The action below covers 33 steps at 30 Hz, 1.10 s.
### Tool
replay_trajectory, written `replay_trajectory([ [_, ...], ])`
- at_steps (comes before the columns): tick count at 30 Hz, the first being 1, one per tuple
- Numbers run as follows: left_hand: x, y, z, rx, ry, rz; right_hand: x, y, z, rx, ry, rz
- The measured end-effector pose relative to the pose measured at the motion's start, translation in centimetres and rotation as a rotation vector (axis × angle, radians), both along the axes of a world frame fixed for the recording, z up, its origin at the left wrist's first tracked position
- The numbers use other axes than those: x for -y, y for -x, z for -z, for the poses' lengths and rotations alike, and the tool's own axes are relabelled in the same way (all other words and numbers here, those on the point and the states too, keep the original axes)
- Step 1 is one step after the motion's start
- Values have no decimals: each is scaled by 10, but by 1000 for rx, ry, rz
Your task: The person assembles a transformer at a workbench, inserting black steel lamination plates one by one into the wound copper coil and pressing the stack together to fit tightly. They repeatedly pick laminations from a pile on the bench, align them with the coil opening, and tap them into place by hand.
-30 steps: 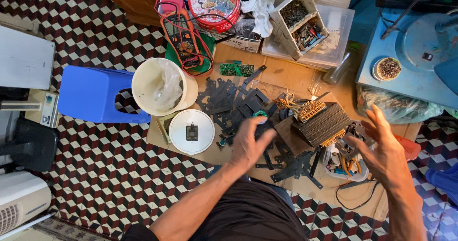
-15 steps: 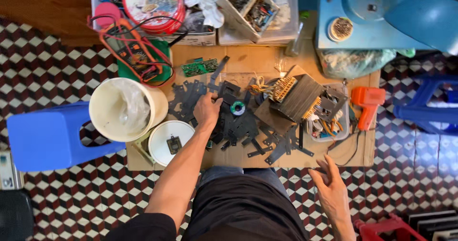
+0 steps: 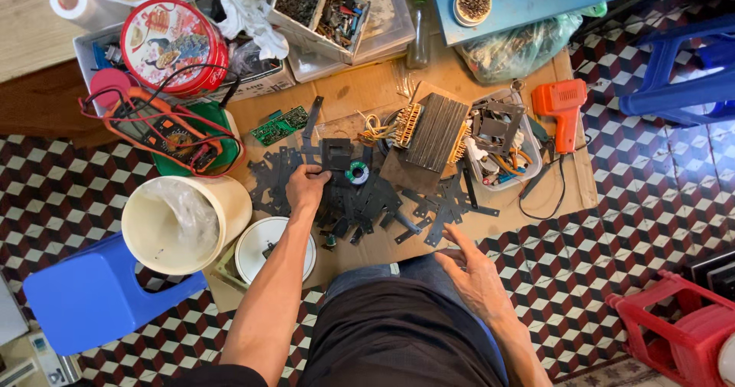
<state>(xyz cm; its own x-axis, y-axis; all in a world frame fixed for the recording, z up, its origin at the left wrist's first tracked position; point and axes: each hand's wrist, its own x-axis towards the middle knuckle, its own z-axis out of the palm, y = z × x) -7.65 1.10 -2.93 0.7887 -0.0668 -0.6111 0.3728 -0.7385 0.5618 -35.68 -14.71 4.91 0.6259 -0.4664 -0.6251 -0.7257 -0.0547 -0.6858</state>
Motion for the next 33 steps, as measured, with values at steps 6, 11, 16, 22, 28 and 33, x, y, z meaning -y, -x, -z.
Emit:
replay_trajectory([
  [6, 4, 9, -1, 32, 35, -78, 10, -5, -7, -3, 17, -51],
  [11, -11, 19, -27, 63, 372, -156, 17, -18, -27, 86, 18, -146],
  [16, -39, 32, -128, 314, 110, 337, 6, -39, -56, 525, 197, -163],
  [22, 22, 55, -190, 173, 312, 854, 22, -53, -74, 500, 259, -399],
  [28, 95, 58, -166, 527, 383, 885, 58, -22, -80, 403, 142, 71],
  [33, 128, 79, -136, 665, 166, 740, 76, -48, -61, 303, -33, 541],
])
